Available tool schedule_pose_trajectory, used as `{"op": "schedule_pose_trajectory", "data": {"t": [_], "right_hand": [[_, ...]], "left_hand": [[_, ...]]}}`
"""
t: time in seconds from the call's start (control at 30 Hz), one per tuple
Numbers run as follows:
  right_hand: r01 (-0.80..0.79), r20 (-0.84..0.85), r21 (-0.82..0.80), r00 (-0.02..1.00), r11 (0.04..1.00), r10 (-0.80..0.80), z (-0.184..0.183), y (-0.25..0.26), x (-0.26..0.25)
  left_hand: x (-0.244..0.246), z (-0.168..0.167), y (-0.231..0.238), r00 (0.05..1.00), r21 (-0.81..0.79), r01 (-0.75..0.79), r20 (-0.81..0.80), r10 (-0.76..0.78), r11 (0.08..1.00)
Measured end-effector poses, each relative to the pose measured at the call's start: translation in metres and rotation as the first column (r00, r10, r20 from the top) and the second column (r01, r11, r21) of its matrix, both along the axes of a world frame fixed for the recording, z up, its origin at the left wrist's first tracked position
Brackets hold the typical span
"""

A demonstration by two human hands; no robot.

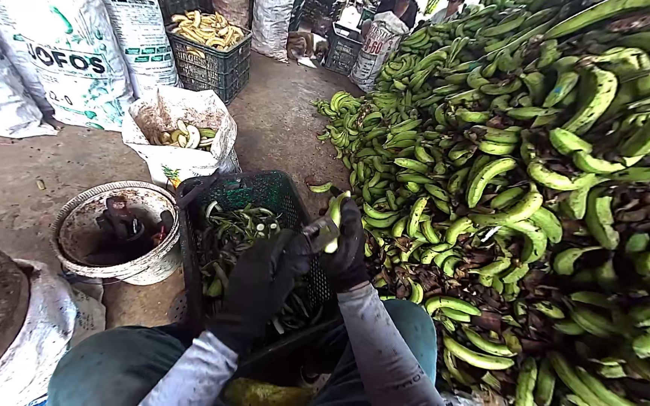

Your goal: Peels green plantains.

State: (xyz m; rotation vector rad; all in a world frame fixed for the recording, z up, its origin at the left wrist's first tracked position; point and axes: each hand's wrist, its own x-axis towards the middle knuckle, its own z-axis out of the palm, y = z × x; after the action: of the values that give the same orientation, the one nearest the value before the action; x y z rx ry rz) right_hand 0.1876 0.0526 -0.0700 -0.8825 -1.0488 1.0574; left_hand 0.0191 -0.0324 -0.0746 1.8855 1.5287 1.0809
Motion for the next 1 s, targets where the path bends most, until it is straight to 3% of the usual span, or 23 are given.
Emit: {"op": "schedule_pose_trajectory", "data": {"t": [0.1, 0.23, 0.3, 0.43, 0.57, 0.67, 0.77, 0.83, 0.9, 1.0], "right_hand": [[-0.046, 0.013, -0.040, 0.999, 0.998, 0.046, 0.005, 0.000, -0.002], [-0.447, 0.096, -0.112, 0.884, 0.888, 0.457, 0.001, -0.020, -0.001], [-0.495, 0.075, -0.201, 0.853, 0.845, 0.517, -0.002, -0.027, 0.001], [-0.448, -0.070, -0.183, 0.894, 0.875, 0.443, -0.005, -0.014, 0.006], [-0.275, -0.242, -0.140, 0.941, 0.951, 0.237, 0.011, -0.004, 0.000], [-0.191, -0.438, -0.167, 0.893, 0.967, 0.101, 0.022, 0.000, -0.008], [-0.087, -0.495, -0.223, 0.868, 0.971, -0.036, 0.031, -0.004, -0.016], [-0.072, -0.390, -0.215, 0.921, 0.974, -0.018, 0.026, -0.004, -0.015], [-0.071, -0.180, -0.211, 0.983, 0.975, 0.032, 0.018, -0.004, -0.011], [-0.264, 0.107, -0.143, 0.954, 0.954, 0.280, 0.011, -0.012, 0.000]], "left_hand": [[0.006, -0.003, -0.002, 0.998, 0.059, -0.021, -0.058, 0.025, 0.998], [-0.017, 0.006, 0.022, 0.989, -0.039, -0.144, -0.043, 0.142, 0.989], [-0.029, 0.009, 0.032, 0.978, -0.079, -0.209, -0.022, 0.208, 0.975], [-0.027, 0.005, 0.027, 0.986, -0.076, -0.162, 0.010, 0.163, 0.984], [-0.005, -0.010, 0.015, 0.999, 0.022, -0.035, -0.041, 0.036, 0.999], [0.005, -0.015, 0.008, 0.990, 0.208, -0.079, -0.101, 0.101, 0.975], [0.007, -0.015, 0.004, 0.973, 0.286, -0.140, -0.138, 0.185, 0.948], [0.005, -0.012, 0.004, 0.972, 0.245, -0.145, -0.144, 0.184, 0.959], [0.000, -0.009, 0.007, 0.975, 0.164, -0.132, -0.154, 0.157, 0.978], [-0.008, -0.008, 0.018, 0.983, 0.032, -0.137, -0.122, 0.140, 0.990]]}}
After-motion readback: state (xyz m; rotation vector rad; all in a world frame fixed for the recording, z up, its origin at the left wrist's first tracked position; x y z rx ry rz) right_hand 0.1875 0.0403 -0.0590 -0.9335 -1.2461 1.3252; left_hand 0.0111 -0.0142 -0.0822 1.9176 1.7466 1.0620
